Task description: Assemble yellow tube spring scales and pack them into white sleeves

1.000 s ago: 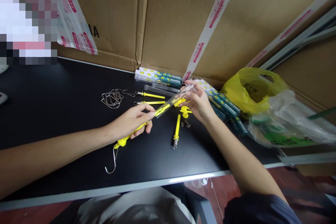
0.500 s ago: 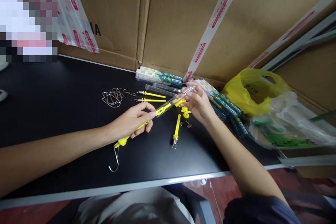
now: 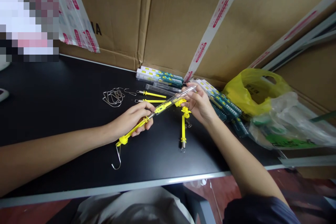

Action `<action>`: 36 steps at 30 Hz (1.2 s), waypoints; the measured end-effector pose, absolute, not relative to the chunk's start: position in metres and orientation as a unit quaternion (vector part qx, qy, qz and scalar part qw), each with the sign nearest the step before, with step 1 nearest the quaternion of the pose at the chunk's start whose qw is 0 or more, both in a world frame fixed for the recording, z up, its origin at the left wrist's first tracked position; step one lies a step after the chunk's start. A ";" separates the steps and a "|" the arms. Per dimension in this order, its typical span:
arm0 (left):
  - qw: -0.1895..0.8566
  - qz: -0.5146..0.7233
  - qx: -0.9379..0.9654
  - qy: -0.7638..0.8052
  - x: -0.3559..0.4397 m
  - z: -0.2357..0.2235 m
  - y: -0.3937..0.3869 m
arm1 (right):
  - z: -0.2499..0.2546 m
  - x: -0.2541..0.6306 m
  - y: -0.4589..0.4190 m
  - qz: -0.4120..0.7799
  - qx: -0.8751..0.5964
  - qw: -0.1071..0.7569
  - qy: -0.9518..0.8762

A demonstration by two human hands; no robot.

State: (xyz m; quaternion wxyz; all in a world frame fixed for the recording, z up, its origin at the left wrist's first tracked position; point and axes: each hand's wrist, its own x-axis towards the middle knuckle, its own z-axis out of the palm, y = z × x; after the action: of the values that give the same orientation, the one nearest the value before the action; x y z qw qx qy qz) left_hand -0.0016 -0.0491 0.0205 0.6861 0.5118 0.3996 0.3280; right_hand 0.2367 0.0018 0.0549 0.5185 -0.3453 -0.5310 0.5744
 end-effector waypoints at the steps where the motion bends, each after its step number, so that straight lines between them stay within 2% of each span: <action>1: 0.688 0.326 0.509 0.402 -0.002 0.021 -0.049 | 0.055 0.237 0.002 0.573 -0.344 0.519 -0.532; 25: 0.683 0.332 0.517 0.396 0.000 0.025 -0.051 | 0.061 0.237 -0.001 0.541 -0.361 0.538 -0.536; 36: 0.696 0.344 0.553 0.303 -0.003 0.019 -0.051 | 0.058 0.232 -0.005 0.591 -0.358 0.507 -0.516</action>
State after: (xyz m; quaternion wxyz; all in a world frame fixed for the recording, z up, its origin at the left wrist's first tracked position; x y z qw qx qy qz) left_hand -0.0035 -0.0508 0.0187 0.6956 0.5531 0.3032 0.3440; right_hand 0.2321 -0.0047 0.0577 0.5066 -0.3580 -0.5160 0.5907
